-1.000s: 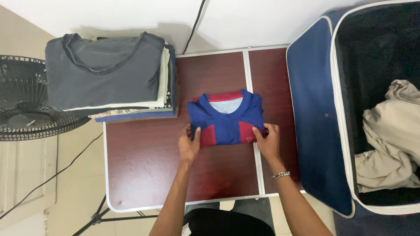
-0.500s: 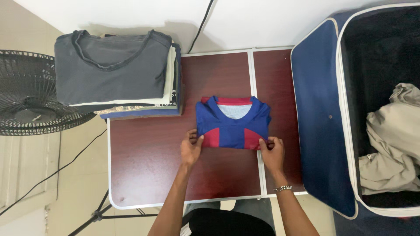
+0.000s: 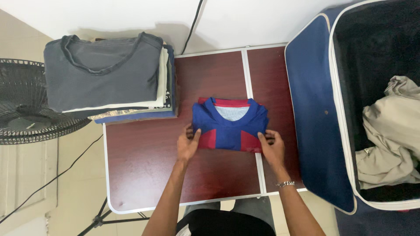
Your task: The person folds a jersey by hand on a table. They spread the jersey out, fold the sleeves and sides into the center, and then fold the bottom upward to complete the task.
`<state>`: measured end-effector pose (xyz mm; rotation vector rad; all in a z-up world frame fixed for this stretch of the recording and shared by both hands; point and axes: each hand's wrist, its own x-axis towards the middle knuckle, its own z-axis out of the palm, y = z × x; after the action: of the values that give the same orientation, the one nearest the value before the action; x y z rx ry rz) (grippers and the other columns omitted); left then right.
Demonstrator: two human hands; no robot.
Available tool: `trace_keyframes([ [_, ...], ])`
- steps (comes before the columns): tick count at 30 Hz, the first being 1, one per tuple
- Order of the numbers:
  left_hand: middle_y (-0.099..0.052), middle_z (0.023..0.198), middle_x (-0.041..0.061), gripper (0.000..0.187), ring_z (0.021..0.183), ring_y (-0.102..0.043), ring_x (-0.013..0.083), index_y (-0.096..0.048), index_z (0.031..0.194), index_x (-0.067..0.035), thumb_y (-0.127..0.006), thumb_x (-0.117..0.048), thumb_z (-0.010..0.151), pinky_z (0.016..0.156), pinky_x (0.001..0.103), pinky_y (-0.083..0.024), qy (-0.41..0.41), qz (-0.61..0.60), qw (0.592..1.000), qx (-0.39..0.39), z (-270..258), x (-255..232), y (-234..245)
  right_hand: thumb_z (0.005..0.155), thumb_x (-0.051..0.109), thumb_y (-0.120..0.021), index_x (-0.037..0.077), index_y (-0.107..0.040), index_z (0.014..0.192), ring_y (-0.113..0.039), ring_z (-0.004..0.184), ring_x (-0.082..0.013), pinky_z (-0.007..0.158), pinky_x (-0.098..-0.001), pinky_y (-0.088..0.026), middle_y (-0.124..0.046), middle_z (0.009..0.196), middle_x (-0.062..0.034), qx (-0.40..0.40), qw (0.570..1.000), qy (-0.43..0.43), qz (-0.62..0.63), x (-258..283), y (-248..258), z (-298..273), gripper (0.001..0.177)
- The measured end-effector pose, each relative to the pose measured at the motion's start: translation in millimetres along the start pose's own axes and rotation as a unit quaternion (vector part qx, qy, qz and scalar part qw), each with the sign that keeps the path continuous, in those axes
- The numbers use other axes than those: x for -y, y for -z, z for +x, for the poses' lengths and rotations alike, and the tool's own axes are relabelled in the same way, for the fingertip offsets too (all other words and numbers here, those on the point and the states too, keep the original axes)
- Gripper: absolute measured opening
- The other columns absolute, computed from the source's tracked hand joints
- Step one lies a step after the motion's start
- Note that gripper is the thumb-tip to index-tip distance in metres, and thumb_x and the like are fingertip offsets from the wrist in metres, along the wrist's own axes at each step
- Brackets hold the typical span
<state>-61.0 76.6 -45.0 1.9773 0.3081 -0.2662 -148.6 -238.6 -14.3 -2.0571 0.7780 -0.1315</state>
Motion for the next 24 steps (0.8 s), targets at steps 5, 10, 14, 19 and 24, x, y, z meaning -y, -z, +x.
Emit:
trace_keyframes([
  [5,-0.067,0.122,0.025,0.075,0.114,-0.064,0.0385,-0.053,0.139,-0.002,-0.08,-0.049,0.088,0.099,0.046,-0.05,0.024,0.123,0.992,0.021,39,-38,-8,0.081,0.034,-0.087,-0.003,-0.063,0.12,-0.067,0.086,-0.02,0.079,-0.0349,-0.057,-0.071,0.098,-0.0127,0.021,0.998,-0.066,-0.012,22,-14,36,0.059],
  [10,-0.065,0.127,0.022,0.059,0.121,-0.058,0.044,-0.059,0.136,-0.011,-0.075,-0.042,0.088,0.101,0.051,-0.046,0.009,0.227,0.973,0.049,47,-74,-3,0.077,0.026,-0.089,-0.002,-0.062,0.116,-0.066,0.098,-0.0186,0.086,-0.035,-0.056,-0.069,0.112,-0.0148,0.051,0.998,-0.036,0.032,39,-10,52,0.056],
  [14,-0.067,0.12,0.021,0.041,0.116,-0.061,0.0435,-0.066,0.123,-0.006,-0.074,-0.028,0.089,0.097,0.05,-0.049,-0.118,0.237,0.964,-0.001,59,-81,-4,0.079,0.02,-0.088,0.0,-0.065,0.113,-0.066,0.099,-0.0212,0.088,-0.0364,-0.055,-0.069,0.114,-0.0152,0.058,0.998,0.01,-0.033,40,-15,70,0.045],
  [19,-0.071,0.114,0.018,0.027,0.11,-0.068,0.0388,-0.065,0.12,-0.007,-0.065,-0.022,0.097,0.095,0.047,-0.053,-0.174,0.146,0.974,0.0,54,-86,0,0.086,0.011,-0.085,-0.001,-0.064,0.1,-0.066,0.094,-0.0216,0.087,-0.0359,-0.054,-0.066,0.106,-0.0138,0.006,0.991,0.109,-0.078,33,-11,64,0.028],
  [24,-0.071,0.108,0.019,0.027,0.105,-0.071,0.0374,-0.06,0.122,-0.006,-0.058,-0.028,0.106,0.088,0.043,-0.054,-0.135,0.01,0.988,0.075,55,-72,-5,0.093,0.011,-0.073,0.004,-0.06,0.107,-0.066,0.098,-0.011,0.088,-0.0257,-0.054,-0.068,0.104,-0.0042,0.081,0.974,0.038,0.208,6,-23,59,0.021],
])
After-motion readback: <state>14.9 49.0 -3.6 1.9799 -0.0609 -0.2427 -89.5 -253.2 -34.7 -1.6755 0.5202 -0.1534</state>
